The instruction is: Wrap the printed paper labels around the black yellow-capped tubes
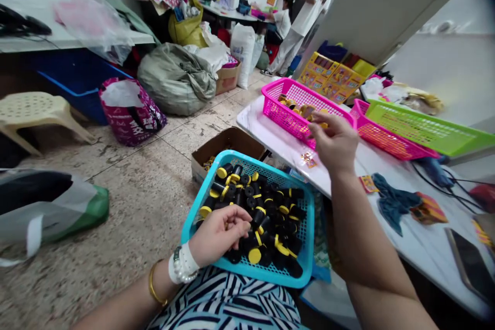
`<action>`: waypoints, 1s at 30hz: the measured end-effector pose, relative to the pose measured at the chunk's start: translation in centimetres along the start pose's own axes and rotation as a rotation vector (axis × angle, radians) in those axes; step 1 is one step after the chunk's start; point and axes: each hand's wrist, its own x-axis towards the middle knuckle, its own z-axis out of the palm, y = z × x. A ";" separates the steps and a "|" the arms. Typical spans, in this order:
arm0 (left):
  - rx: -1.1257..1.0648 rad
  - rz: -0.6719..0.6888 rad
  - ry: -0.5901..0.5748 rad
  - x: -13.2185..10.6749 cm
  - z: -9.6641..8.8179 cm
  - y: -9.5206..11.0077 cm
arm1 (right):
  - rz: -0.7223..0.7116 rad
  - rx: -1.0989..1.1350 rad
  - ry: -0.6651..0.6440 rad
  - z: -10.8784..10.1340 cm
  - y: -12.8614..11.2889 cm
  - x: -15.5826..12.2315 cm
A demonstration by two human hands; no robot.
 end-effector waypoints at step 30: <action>-0.447 0.260 0.396 0.2 -3.2 2.7 | 0.289 0.127 -0.092 -1.9 -3.6 -14.4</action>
